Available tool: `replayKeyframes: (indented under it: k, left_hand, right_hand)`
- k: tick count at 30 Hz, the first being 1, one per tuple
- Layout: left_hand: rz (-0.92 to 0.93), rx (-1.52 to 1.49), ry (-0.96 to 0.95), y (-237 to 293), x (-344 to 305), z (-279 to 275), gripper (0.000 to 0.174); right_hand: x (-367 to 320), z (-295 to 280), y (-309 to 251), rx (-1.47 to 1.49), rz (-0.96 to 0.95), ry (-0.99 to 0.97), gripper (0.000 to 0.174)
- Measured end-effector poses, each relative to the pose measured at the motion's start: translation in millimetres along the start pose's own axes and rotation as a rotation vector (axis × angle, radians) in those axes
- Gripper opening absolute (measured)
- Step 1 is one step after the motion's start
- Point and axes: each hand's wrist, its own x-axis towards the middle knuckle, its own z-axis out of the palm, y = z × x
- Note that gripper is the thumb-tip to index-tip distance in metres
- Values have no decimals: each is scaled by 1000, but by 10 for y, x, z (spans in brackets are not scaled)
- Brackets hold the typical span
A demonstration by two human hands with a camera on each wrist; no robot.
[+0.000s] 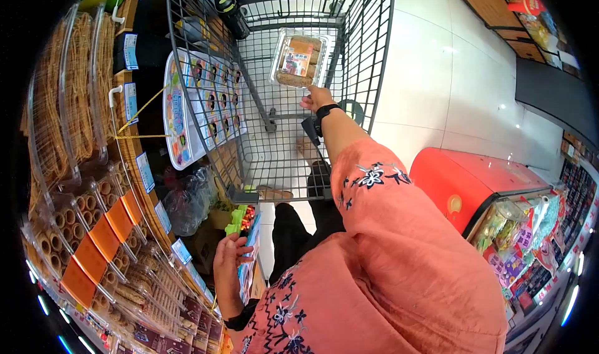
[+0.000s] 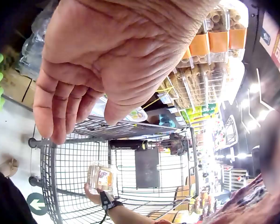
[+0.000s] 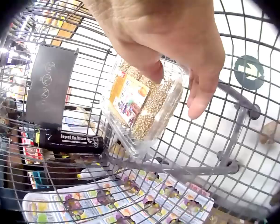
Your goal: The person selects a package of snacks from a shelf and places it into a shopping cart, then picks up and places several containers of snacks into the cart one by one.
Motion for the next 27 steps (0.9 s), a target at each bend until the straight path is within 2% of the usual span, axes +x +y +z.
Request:
replayKeyframes:
  k: [5,10,14,19,25,27]
  left_hand:
    - [-2,9,-4,48,39,1,47]
    - [10,6,-13,56,61,-31,45]
    - [60,1,-7,14,69,-62,47]
    - [106,-22,-35,-53,37,-148,47]
    - [203,-21,-86,-53,16,-307,49]
    - [239,-21,-84,-9,-7,-350,48]
  right_hand:
    - [72,-15,26,-73,-20,-47,40]
    - [-213,109,-19,-60,-171,-114,42]
    - [-360,168,-120,102,-216,-234,37]
    - [-670,209,-121,197,-267,-242,32]
    - [-1445,255,-169,308,-310,-410,34]
    - [-1812,256,-244,246,-368,-447,27]
